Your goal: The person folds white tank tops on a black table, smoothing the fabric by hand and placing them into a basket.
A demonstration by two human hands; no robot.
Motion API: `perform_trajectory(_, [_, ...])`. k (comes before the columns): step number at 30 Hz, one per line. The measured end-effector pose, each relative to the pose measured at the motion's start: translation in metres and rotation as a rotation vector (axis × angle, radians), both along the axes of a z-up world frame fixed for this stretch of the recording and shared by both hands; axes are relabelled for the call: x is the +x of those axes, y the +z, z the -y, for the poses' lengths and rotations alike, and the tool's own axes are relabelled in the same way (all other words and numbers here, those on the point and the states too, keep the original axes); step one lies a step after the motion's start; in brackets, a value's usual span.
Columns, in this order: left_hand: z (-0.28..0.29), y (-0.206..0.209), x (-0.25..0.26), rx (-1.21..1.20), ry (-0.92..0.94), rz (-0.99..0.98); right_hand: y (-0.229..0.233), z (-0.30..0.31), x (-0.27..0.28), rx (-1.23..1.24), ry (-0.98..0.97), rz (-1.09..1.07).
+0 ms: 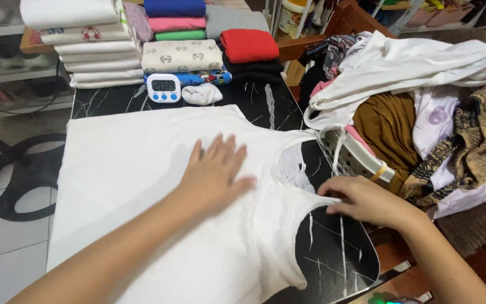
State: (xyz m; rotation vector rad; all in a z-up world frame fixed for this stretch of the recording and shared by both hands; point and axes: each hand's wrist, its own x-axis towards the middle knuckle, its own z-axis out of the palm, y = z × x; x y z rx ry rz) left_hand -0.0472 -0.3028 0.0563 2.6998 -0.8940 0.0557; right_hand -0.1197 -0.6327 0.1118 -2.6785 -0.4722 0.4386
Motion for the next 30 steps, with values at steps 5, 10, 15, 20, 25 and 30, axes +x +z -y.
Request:
perform_trajectory(5, [-0.018,0.001,-0.057,0.011,-0.070,0.022,-0.018,0.049,0.000,0.322,-0.374,-0.186])
perform_trajectory(10, [-0.031,0.000,-0.070,-0.032,-0.098,0.062,-0.038,0.107,-0.002,1.356,-0.328,-0.139])
perform_trajectory(15, [-0.034,0.000,-0.075,-0.114,-0.206,0.210,-0.027,0.127,-0.002,1.701,-0.094,-0.305])
perform_trajectory(20, [-0.040,0.002,-0.081,-0.151,-0.341,0.351,0.017,0.082,-0.009,0.082,-0.512,0.062])
perform_trajectory(25, [-0.049,0.017,-0.097,-0.152,-0.444,0.455,0.042,0.042,-0.027,-0.378,-0.609,0.228])
perform_trajectory(30, [-0.119,0.021,-0.150,-0.352,0.009,0.382,0.018,0.017,-0.073,-0.126,-0.401,0.536])
